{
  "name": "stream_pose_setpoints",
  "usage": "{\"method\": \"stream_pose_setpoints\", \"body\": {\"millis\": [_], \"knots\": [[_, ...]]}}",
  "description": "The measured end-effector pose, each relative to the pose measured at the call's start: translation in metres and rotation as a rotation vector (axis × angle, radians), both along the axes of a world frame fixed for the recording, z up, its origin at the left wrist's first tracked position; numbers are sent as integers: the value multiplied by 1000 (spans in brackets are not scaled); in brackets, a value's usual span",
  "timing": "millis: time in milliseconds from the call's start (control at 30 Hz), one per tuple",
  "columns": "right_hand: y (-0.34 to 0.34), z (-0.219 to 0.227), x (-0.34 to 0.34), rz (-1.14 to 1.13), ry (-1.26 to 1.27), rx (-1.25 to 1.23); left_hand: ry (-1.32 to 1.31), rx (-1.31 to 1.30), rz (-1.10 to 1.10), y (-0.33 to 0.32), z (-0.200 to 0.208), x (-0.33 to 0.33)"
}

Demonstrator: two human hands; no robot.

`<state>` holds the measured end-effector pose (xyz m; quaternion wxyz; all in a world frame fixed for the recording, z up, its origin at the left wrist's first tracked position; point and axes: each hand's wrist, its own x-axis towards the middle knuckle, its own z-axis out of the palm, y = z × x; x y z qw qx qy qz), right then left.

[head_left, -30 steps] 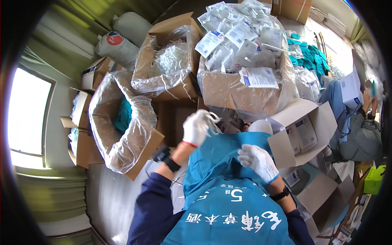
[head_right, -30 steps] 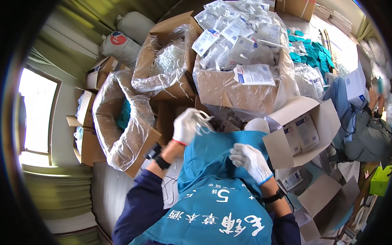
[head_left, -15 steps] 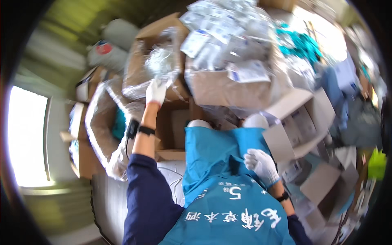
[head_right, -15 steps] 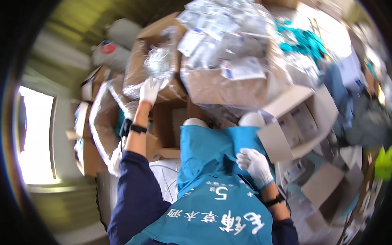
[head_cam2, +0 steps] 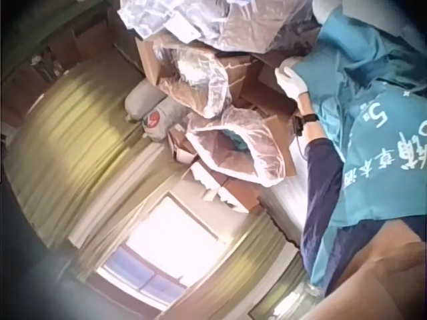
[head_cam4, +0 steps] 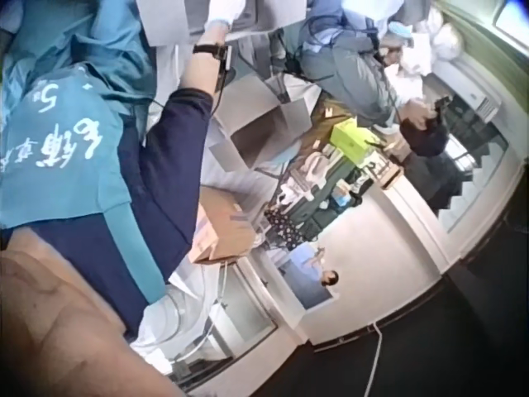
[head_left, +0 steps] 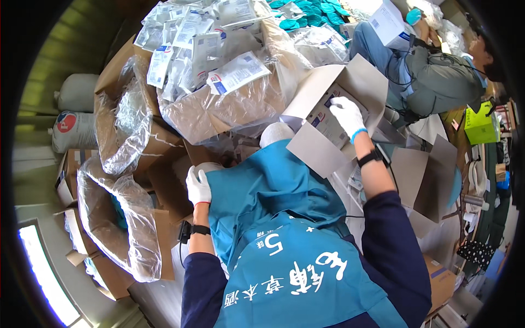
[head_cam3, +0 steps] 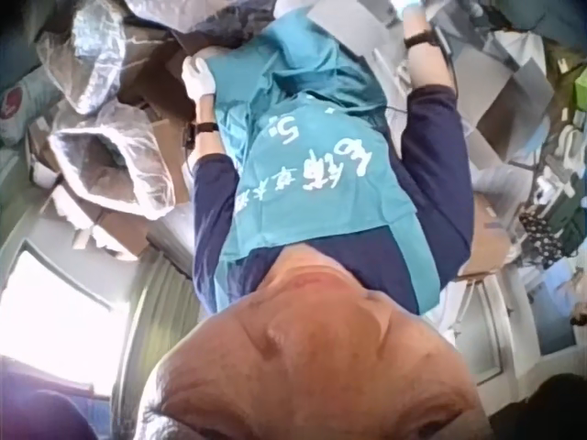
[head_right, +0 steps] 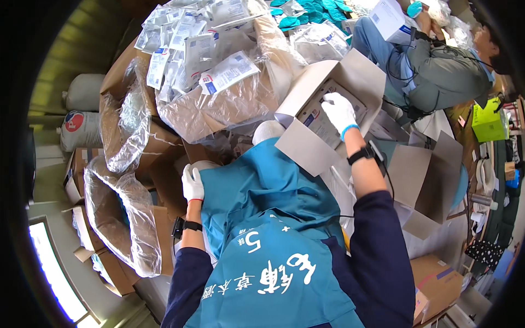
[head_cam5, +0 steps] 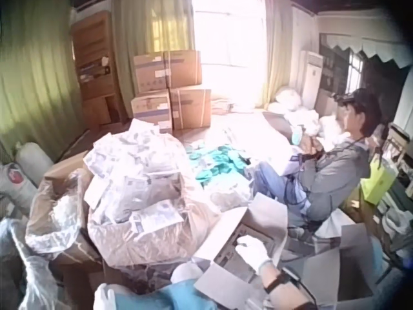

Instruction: The person sits on the floor in a cluttered room and repeatedly packs teal face masks into small plastic bags. They then tie the bags with white strings and place the finished packages into a cardboard box. Another person is visible in the background performing similar packing tasks.

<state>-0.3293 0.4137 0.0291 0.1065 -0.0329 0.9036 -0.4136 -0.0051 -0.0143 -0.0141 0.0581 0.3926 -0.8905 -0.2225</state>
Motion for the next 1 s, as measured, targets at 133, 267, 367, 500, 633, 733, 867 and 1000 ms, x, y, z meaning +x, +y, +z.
{"method": "stream_pose_setpoints", "body": {"millis": [133,267,367,500,633,733,867,1000], "knots": [[-1,-58,-18,144,-86,424,23,-11,-1,2,-2,-3],[-23,-36,-15,224,-194,360,8,-19,63,3,1,6],[-14,-32,-17,200,-90,231,20,-3,68,4,3,3],[-30,14,-6,-16,138,315,97,-3,76,4,5,18],[12,31,-4,-255,261,-396,197,93,162,3,4,-1],[25,27,-2,-149,117,-711,604,599,653,-24,-26,26],[-52,89,86,48,-239,-587,637,814,1066,-42,-112,96],[-107,56,162,603,37,-160,220,711,962,-64,-156,127]]}}
